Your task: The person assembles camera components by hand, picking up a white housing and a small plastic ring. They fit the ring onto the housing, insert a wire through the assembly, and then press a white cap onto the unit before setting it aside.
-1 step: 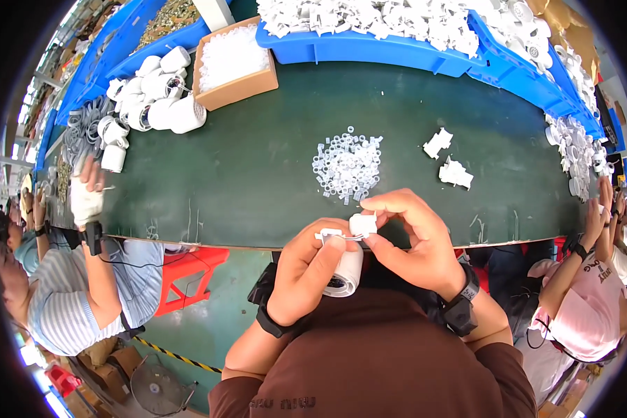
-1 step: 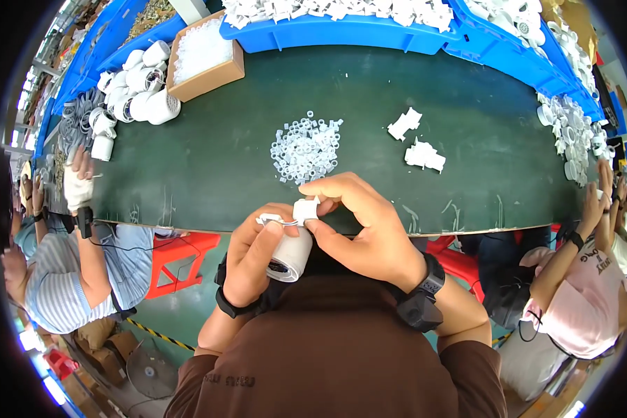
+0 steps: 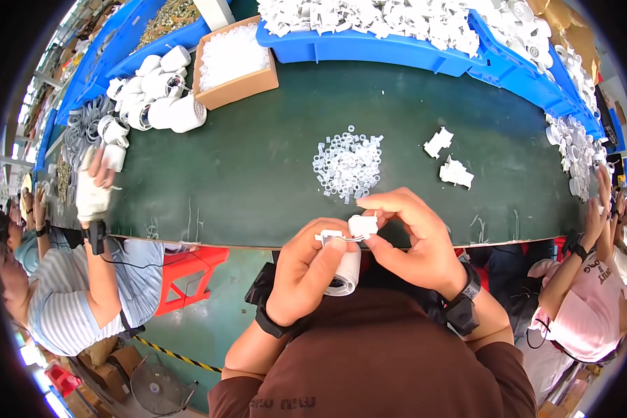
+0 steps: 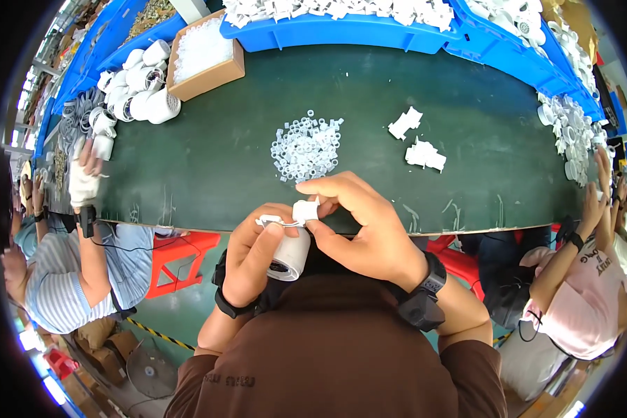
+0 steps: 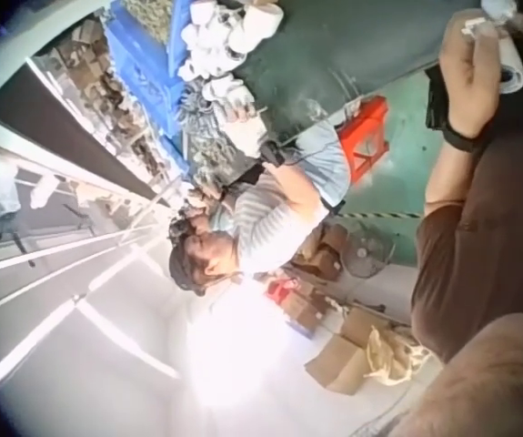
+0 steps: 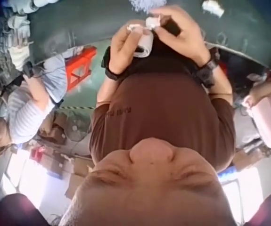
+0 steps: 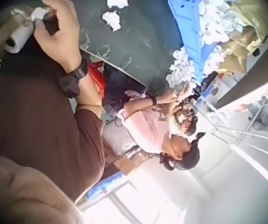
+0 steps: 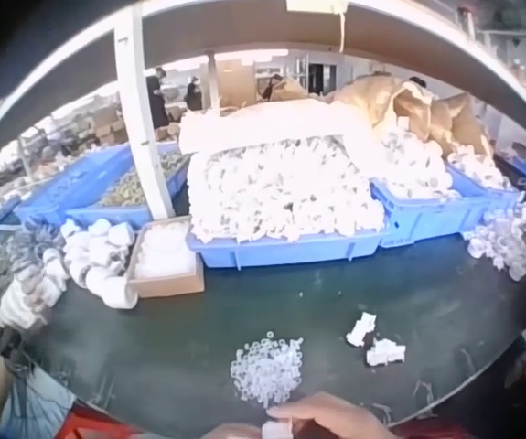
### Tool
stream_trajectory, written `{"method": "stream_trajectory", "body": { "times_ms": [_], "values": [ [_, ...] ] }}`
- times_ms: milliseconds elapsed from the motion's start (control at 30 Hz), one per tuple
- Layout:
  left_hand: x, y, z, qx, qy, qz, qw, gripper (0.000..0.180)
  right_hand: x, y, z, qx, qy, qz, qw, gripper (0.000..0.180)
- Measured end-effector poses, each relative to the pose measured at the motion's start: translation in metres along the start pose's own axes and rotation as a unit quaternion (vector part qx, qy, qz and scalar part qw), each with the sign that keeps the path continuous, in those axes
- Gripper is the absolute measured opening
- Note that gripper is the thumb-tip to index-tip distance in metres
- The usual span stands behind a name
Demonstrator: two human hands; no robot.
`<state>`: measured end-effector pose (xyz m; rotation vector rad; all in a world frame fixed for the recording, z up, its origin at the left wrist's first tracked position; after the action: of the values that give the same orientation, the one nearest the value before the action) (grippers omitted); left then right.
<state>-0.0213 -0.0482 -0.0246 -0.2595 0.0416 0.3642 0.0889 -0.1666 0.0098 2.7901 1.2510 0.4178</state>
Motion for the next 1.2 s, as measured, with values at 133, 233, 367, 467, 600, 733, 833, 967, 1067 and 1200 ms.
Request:
{"method": "stream_trajectory", "body": {
  "times_ms": [133, 233, 367, 467, 600, 733, 833, 967, 1067, 1200],
  "values": [
    [0.002, 0.001, 0.018, 0.2, -0.11, 0.003, 0.974, 0.019, -0.002, -0.016, 0.019, 0.048, -0.073, -0.086, 0.992, 0.039],
    [-0.001, 0.002, 0.021, 0.236, -0.152, 0.034, 0.959, 0.014, -0.007, -0.02, 0.034, 0.146, -0.164, -0.087, 0.972, 0.036],
    [-0.007, 0.022, 0.022, 0.292, -0.192, 0.179, 0.92, 0.011, -0.012, -0.024, 0.031, 0.256, -0.221, -0.052, 0.939, 0.037],
    [-0.006, 0.016, 0.032, 0.369, -0.228, 0.19, 0.881, 0.015, -0.01, -0.035, 0.017, 0.227, -0.163, -0.046, 0.959, 0.036],
    [-0.005, 0.008, 0.032, 0.4, -0.225, 0.184, 0.869, 0.024, -0.005, -0.045, 0.011, 0.156, -0.104, -0.018, 0.982, 0.038],
    [-0.006, 0.007, 0.033, 0.408, -0.237, 0.175, 0.864, 0.029, -0.007, -0.046, 0.014, 0.138, -0.083, 0.029, 0.987, 0.037],
    [-0.005, 0.006, 0.03, 0.407, -0.23, 0.171, 0.867, 0.033, -0.009, -0.045, 0.016, 0.112, -0.071, 0.066, 0.989, 0.035],
    [-0.004, 0.005, 0.028, 0.405, -0.242, 0.176, 0.864, 0.038, -0.01, -0.041, 0.007, 0.033, -0.014, 0.1, 0.994, 0.035],
    [-0.005, 0.004, 0.026, 0.413, -0.25, 0.175, 0.858, 0.038, -0.01, -0.041, 0.002, 0.005, 0.014, 0.068, 0.998, 0.037],
    [-0.005, 0.002, 0.026, 0.416, -0.264, 0.178, 0.852, 0.036, -0.009, -0.038, 0.002, -0.004, 0.016, 0.06, 0.998, 0.036]
  ]
}}
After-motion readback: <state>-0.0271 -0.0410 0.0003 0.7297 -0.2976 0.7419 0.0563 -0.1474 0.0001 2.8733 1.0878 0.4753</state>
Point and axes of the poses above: each hand's wrist, its own x-axis towards the middle knuckle, its own y-axis out of the back of the hand, z = x × y, the point moved 8 cm from there along x, towards the middle knuckle, and after that the axes turned 4 degrees about z, right-handed, at the moved point
